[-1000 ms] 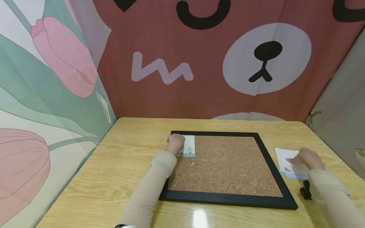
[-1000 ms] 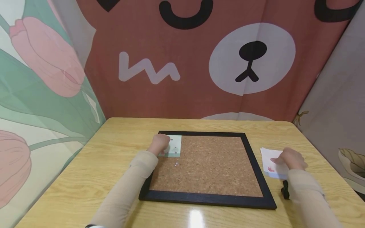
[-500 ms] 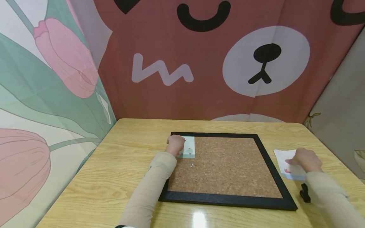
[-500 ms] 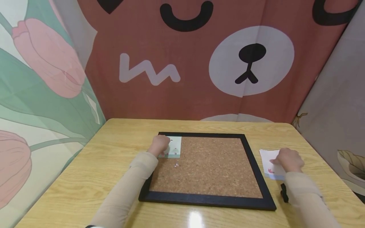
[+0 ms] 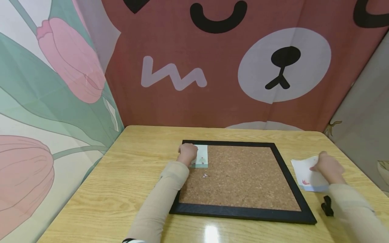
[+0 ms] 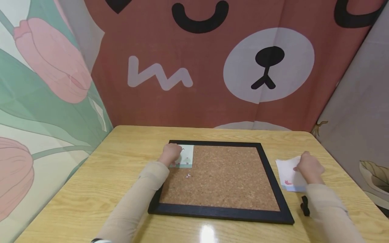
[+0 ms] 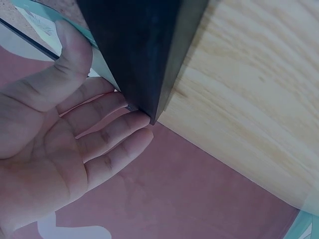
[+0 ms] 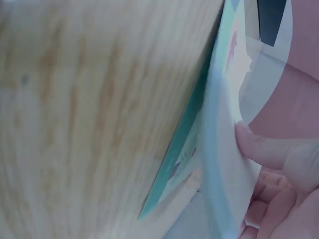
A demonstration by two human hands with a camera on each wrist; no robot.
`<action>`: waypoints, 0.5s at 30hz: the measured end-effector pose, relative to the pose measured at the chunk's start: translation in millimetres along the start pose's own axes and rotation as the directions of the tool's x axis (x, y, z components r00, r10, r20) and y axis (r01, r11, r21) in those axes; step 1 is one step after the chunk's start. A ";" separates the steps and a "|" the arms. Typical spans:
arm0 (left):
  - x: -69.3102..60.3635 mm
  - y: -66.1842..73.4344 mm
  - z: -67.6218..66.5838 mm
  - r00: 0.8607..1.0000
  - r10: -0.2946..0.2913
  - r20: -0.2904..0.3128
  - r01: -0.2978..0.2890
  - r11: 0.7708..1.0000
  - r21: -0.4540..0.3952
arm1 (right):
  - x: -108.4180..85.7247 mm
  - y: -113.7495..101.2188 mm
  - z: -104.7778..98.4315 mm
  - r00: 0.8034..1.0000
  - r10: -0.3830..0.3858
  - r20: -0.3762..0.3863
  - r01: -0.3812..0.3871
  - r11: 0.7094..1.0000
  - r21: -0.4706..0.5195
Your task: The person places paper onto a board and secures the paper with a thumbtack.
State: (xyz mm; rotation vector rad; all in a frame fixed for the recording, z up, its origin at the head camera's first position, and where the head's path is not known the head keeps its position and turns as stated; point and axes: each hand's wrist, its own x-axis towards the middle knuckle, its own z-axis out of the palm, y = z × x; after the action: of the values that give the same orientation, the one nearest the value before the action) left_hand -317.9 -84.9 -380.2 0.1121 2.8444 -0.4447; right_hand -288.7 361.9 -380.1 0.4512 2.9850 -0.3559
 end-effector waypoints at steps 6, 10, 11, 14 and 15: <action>-7.6 -2.5 -3.8 0.999 0.011 -0.037 -0.012 1.000 -0.013 | -6.5 7.7 -5.1 0.997 -0.054 -0.049 0.059 0.992 0.111; -7.4 -3.5 -4.7 0.998 0.003 -0.057 -0.004 1.000 -0.020 | -7.9 6.7 -7.5 0.998 -0.037 -0.046 0.042 0.993 0.114; -7.3 -3.6 -5.1 0.998 0.002 -0.059 -0.003 1.000 -0.020 | -8.1 6.2 -7.5 0.998 -0.033 -0.045 0.038 0.993 0.113; -6.4 -3.8 -4.6 0.998 0.005 -0.056 -0.006 1.000 -0.015 | -7.2 6.6 -6.8 0.999 -0.025 -0.044 0.030 0.994 0.107; -6.2 -3.8 -4.3 0.998 0.007 -0.054 -0.008 1.000 -0.014 | -7.1 6.9 -5.9 0.999 -0.027 -0.042 0.031 0.994 0.105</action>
State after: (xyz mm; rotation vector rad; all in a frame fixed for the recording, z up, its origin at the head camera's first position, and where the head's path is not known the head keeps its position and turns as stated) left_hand -313.5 -87.4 -373.4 0.1340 2.8989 -0.4269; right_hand -280.3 367.7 -374.9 0.4301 3.0248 -0.5161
